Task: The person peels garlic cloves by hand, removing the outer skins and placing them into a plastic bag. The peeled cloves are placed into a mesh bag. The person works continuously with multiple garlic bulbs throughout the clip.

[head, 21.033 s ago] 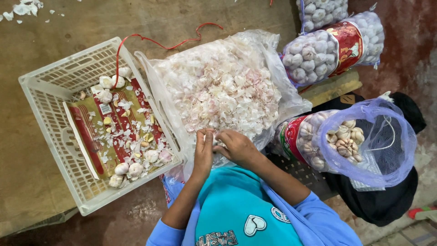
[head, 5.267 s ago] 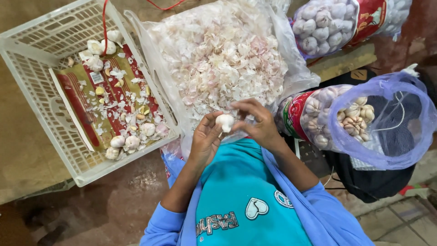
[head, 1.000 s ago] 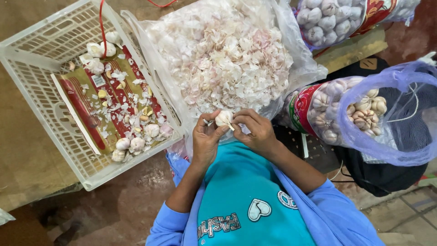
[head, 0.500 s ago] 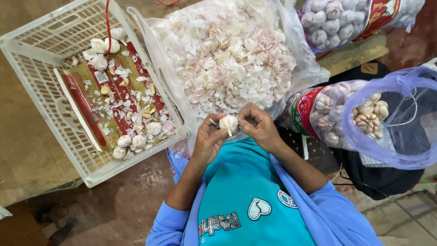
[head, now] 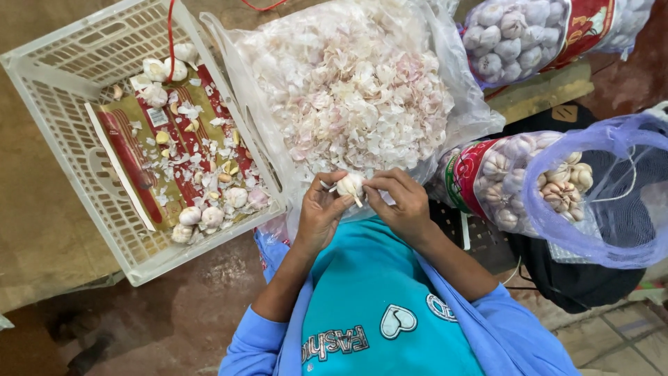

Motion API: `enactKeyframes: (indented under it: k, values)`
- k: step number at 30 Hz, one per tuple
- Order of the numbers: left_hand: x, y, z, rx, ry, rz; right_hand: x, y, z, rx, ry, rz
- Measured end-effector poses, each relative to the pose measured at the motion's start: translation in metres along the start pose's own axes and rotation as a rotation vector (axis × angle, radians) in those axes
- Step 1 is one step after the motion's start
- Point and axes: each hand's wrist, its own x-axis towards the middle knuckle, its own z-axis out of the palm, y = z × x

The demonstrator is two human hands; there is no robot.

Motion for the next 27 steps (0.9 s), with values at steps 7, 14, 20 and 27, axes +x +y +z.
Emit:
enactKeyframes:
  k: [7, 14, 20, 27]
  values:
    - [-0.007, 0.015, 0.015, -0.072, -0.033, -0.072, -0.007, 0.07, 0.008, -0.235, 0.042, -0.005]
    - [-0.002, 0.011, 0.004, 0.043, 0.012, 0.005, 0.027, -0.006, -0.015, 0.21, -0.167, 0.25]
    - [-0.003, 0.019, 0.012, 0.194, -0.002, 0.089, 0.029, -0.015, -0.018, 0.222, -0.212, 0.177]
    - [-0.003, 0.007, -0.002, 0.142, -0.001, 0.018, 0.01, 0.013, -0.006, 0.142, -0.192, 0.24]
